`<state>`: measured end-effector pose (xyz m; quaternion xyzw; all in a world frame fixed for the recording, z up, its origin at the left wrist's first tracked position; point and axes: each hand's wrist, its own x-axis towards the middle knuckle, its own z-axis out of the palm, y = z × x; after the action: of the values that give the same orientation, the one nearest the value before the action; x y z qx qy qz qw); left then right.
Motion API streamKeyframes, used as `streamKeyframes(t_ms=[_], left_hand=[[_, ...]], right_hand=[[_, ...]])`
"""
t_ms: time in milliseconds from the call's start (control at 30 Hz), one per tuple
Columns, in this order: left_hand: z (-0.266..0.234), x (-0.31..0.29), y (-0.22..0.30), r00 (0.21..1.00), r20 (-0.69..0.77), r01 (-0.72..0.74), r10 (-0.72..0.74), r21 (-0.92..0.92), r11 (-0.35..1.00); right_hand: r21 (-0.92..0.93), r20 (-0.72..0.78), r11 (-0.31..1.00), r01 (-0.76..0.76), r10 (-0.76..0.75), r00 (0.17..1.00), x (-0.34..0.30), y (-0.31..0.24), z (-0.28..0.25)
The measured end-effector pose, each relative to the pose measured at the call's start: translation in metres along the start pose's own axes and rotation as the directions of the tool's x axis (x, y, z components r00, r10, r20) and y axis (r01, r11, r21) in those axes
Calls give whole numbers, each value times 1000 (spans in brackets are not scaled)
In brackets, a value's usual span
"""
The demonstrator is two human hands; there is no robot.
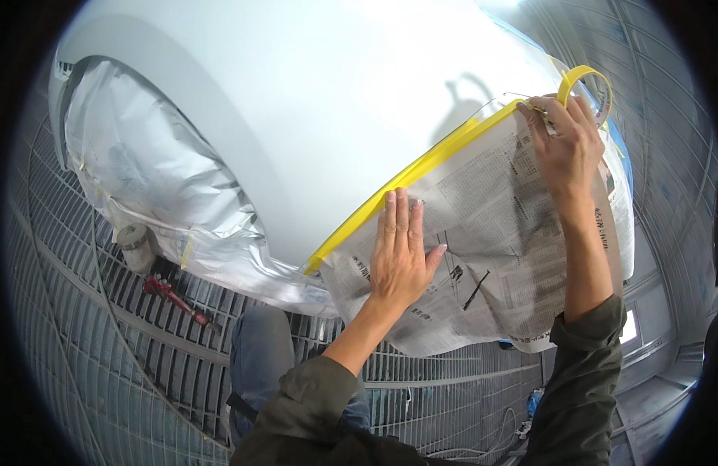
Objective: The person mixes white paint with a hardener in a container using a ruler, then attaches a spray gun. They walk to a white car in a paint booth and apply yellow masking tape along the edges of the hood and fender, securing newspaper over the taped areas.
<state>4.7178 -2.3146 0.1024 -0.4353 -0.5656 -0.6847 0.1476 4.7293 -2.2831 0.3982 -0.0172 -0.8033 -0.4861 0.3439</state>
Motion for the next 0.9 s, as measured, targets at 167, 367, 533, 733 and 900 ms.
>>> streamKeyframes(t_ms=[167, 367, 533, 733, 900], left_hand=[[0, 14, 3, 999, 3, -38, 38, 12, 999], [-3, 36, 14, 994, 20, -105, 104, 124, 987], [-4, 56, 27, 992, 56, -118, 116, 42, 992], [-4, 92, 48, 989, 84, -123, 119, 40, 992], [-1, 114, 62, 986, 113, -131, 125, 55, 990]], right_hand=[[-15, 35, 998, -60, 61, 998, -4, 4, 6], [11, 43, 997, -73, 72, 996, -9, 9, 13], [-2, 72, 996, -84, 84, 994, -8, 12, 16], [2, 97, 994, -105, 105, 990, -10, 14, 26], [-11, 145, 994, -112, 113, 983, -8, 15, 26]])
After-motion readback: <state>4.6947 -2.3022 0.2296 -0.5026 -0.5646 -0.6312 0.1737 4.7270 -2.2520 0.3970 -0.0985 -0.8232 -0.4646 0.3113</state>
